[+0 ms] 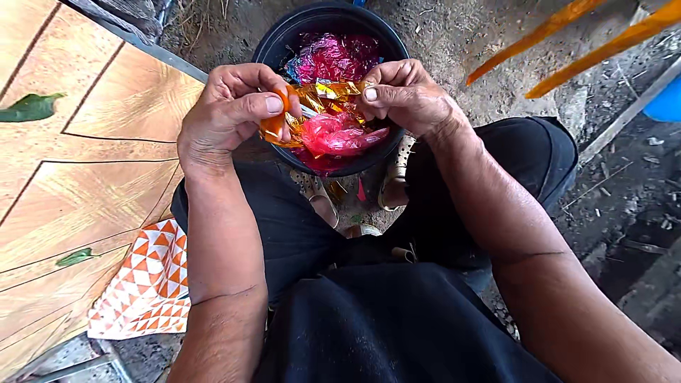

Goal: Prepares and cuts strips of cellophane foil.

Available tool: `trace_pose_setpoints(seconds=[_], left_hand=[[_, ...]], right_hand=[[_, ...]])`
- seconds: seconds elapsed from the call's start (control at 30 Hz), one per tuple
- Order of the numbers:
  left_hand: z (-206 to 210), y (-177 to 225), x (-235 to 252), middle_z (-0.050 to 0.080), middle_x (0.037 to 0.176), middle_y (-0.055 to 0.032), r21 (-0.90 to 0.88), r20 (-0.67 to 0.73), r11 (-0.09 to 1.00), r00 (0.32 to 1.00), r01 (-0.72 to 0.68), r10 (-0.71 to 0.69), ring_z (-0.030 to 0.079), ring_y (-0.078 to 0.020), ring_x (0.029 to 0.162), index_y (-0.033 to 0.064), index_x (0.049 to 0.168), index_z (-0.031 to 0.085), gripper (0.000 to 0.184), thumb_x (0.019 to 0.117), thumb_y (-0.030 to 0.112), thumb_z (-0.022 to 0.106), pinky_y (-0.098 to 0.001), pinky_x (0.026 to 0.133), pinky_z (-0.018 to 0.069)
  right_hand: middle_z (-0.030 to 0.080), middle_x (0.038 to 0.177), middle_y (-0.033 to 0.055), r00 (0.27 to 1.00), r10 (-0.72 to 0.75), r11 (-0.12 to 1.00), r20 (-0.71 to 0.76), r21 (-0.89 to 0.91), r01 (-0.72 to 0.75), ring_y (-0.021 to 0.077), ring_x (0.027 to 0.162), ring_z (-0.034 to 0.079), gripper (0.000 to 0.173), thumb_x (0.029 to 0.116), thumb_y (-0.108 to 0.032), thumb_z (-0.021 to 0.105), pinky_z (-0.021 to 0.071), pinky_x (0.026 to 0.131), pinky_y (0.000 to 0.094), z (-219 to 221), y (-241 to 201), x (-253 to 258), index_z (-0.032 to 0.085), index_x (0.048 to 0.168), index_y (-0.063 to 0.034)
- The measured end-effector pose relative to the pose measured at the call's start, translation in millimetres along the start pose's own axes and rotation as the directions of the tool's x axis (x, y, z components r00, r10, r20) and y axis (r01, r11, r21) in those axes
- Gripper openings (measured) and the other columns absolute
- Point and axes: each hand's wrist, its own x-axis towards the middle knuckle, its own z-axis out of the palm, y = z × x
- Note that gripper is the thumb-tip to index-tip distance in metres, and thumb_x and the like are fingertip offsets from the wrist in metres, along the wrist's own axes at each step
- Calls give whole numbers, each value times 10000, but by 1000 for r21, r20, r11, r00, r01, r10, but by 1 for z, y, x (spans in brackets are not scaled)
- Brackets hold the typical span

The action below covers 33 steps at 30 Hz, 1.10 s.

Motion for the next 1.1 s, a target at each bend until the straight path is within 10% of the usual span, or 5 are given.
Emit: trace_pose_setpoints(seconds=[0.5, 0.77, 0.9, 1.1], left_hand=[[0, -3, -1, 758, 964, -37, 7, -17, 1000, 1000, 5, -5, 725, -135, 707, 127, 1034, 720, 141, 974, 254, 700, -273, 612, 631], [19, -21, 10, 774, 950, -35, 199, -121, 963, 980, 183, -161, 734, -114, 798, 110, 994, 720, 176, 953, 278, 687, -270, 710, 618], [18, -23, 13, 767, 1058, -74, 200, -313, 952, 936, 231, -161, 741, -157, 934, 64, 1003, 683, 117, 975, 143, 601, -325, 845, 615], [19, -29, 23, 715, 1245, -95, 256, -545, 956, 838, 143, 21, 665, -170, 1172, 10, 1108, 703, 172, 1013, 93, 586, -349, 1040, 524]], right_hand=[[683, 749, 28, 877, 3, 983, -481, 162, 86, 95, 633, 628, 103, 971, -34, 598, 560, 636, 261, -6, 4, 5, 690, 932, -56], [747, 1013, 160, 851, -83, 899, -518, 329, 288, 325, 1022, 723, 209, 1037, -125, 383, 565, 955, 499, -4, -3, 5, 581, 971, -116], [686, 760, 79, 829, -88, 867, -553, 367, 337, 287, 847, 722, 254, 1030, -120, 338, 556, 952, 562, -8, -11, 3, 569, 926, -131], [654, 742, 0, 866, -103, 986, -490, 62, 152, 179, 705, 687, 135, 954, -37, 501, 627, 749, 452, -22, 2, 4, 547, 897, -151]])
